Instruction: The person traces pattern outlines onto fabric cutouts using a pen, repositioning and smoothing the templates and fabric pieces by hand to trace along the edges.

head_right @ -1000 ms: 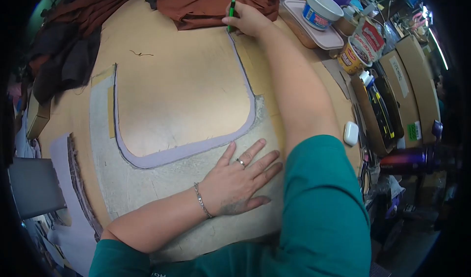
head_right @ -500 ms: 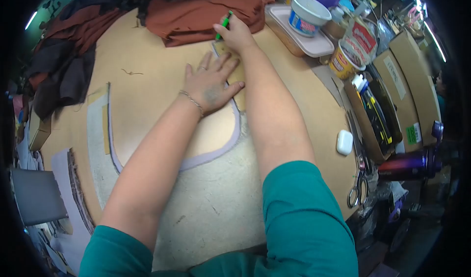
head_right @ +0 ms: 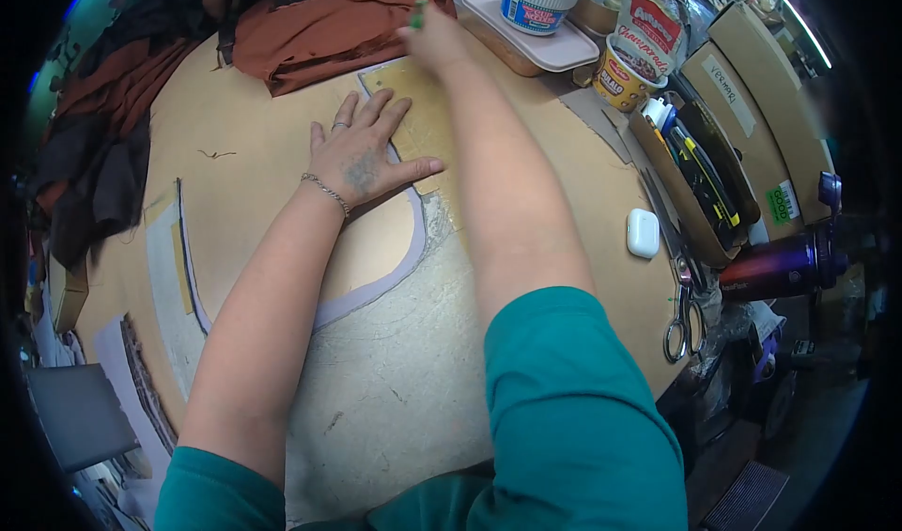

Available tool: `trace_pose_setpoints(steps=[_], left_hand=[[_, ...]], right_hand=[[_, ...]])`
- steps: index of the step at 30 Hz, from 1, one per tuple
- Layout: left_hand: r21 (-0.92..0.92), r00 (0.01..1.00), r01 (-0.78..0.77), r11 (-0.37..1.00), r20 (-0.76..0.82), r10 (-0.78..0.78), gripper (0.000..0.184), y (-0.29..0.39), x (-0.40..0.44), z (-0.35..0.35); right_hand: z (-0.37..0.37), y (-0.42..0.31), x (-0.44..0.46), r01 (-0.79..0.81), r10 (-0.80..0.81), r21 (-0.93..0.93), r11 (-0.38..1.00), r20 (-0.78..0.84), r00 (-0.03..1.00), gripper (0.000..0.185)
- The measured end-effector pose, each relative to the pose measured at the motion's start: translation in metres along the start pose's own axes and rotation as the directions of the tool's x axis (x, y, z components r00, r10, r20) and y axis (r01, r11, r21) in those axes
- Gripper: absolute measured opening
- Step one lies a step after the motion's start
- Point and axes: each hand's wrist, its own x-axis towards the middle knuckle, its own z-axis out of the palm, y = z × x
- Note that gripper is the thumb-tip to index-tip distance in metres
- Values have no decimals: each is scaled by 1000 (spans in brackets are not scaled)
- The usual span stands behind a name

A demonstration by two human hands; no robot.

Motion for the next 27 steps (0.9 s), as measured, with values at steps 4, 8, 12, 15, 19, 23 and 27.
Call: trace_pose_setpoints(steps=[4, 8, 12, 15, 19, 23, 27], left_hand=[[-11, 1000, 14, 1000, 6, -14, 95, 1, 0, 1], [0, 999, 16, 1000, 29, -16, 96, 3, 0, -2], [21, 999, 25, 999, 28, -26, 96, 4, 0, -2], [42, 999, 34, 999, 11, -34, 94, 4, 0, -1], [117, 999, 36, 992, -10, -35, 93, 4, 2, 4], [163, 999, 39, 986, -14, -37, 91, 5, 5, 10], [156, 999, 47, 987, 10, -49, 90, 7, 5, 9]], right_hand=[[-21, 37, -6, -227, 240, 547, 806, 49, 970, 21], [-15, 45, -10, -115, 160, 631, 767, -14, 987, 21], [-9, 44, -13, -17, 33, 470, 882, -26, 999, 19], [-26, 31, -35, 51, -30, 252, 966, -86, 996, 19], [-92, 13, -128, 116, -116, 41, 992, 0, 993, 16], [-185, -3, -261, -129, 120, 64, 990, 138, 983, 14], [-261, -19, -367, -170, 165, 37, 985, 115, 980, 10]])
